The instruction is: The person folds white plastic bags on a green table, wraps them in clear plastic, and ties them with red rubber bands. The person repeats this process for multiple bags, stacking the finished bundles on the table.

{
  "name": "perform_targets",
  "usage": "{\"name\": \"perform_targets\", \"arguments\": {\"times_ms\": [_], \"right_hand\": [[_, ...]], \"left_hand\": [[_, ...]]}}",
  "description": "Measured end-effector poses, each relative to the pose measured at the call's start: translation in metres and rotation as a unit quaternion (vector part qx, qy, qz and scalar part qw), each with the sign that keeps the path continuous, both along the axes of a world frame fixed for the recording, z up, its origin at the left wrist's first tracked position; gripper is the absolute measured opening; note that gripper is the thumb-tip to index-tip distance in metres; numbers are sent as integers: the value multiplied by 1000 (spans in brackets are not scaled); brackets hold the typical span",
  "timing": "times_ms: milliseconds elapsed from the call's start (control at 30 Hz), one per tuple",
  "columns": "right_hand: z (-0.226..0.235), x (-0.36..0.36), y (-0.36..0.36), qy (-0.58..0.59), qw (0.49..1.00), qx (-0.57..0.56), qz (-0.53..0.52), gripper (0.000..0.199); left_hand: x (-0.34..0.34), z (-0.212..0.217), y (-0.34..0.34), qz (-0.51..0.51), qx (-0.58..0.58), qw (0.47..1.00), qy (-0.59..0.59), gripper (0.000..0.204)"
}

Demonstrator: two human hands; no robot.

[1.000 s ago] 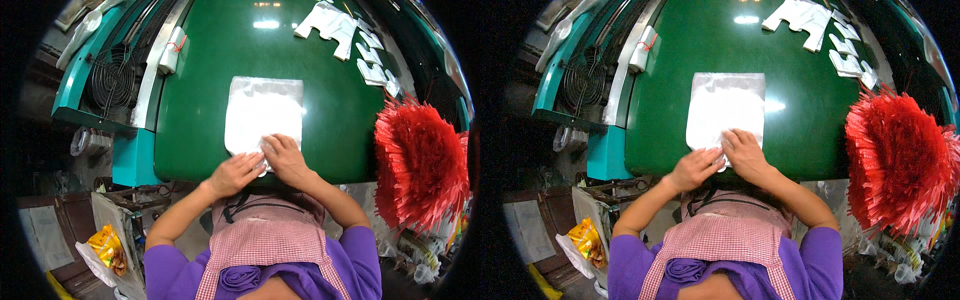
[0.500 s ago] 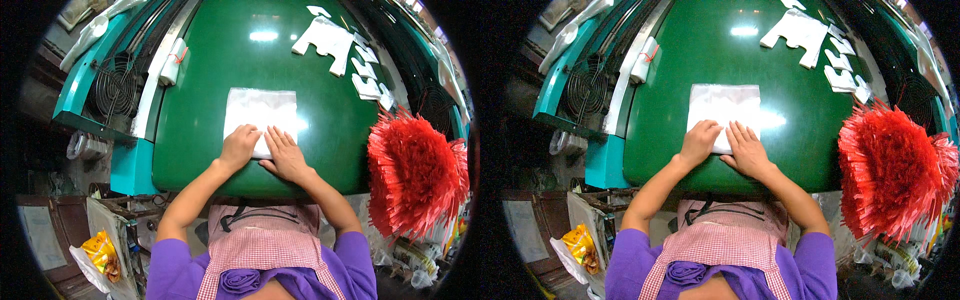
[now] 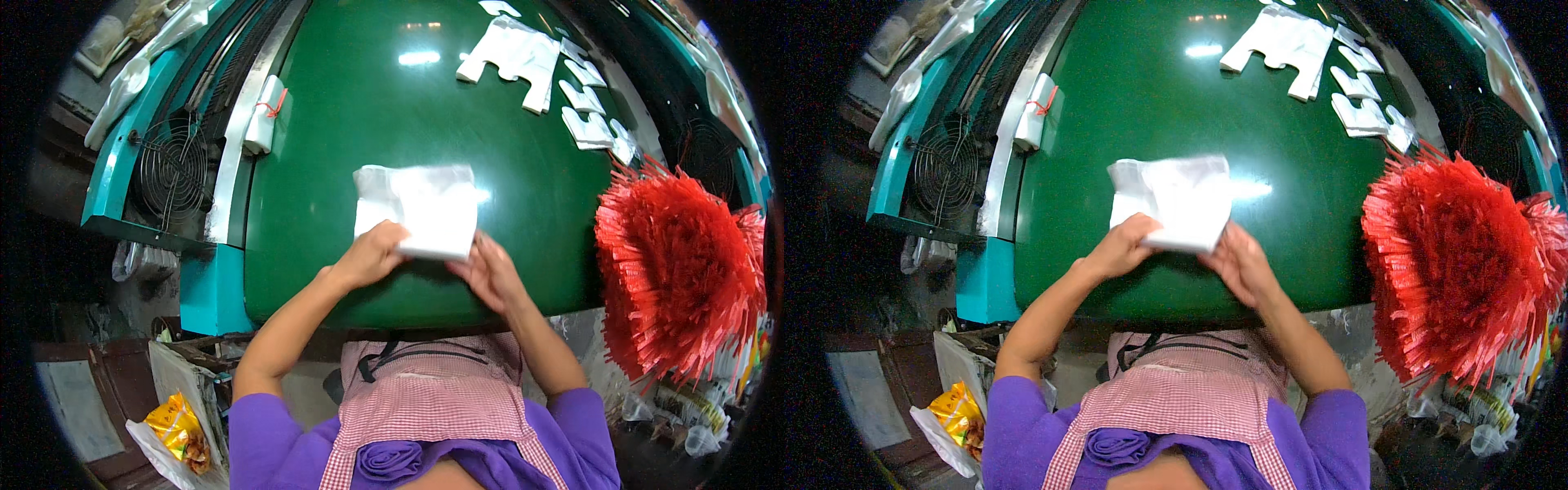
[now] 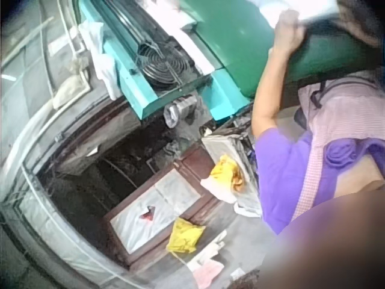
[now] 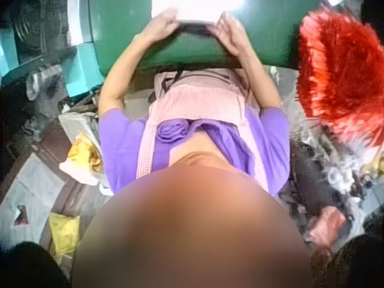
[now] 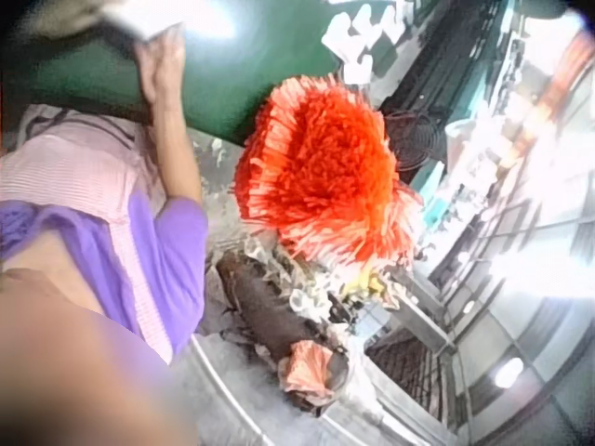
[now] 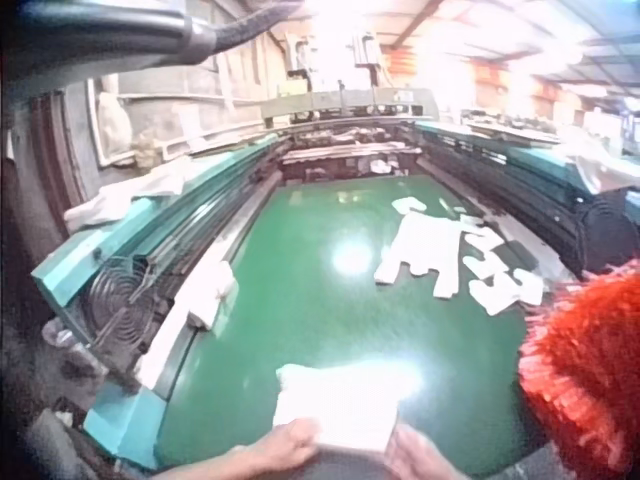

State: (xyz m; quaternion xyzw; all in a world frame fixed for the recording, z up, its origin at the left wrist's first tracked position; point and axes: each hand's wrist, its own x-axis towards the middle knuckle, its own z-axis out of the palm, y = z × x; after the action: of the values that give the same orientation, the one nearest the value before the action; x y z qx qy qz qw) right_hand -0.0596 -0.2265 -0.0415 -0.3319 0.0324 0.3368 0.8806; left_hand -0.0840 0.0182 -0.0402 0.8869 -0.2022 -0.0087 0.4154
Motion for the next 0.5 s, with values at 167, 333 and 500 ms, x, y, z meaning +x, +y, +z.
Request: {"name": "perform_targets", "arguments": {"times_ms": [167,333,500], "right_hand": [[-4,13,-4,-330,901,-240,149,55],[-8,28,-7,-767,470,-381,216,36],[7,52,-9,-817,362,-374,248,43]], "left_hand": [[-38,10,6,-136,100,985,-27,24],[-30,11,-5,-66,196,971,-119,26],[13,62,-19,-108,257,941,-190,21]]}}
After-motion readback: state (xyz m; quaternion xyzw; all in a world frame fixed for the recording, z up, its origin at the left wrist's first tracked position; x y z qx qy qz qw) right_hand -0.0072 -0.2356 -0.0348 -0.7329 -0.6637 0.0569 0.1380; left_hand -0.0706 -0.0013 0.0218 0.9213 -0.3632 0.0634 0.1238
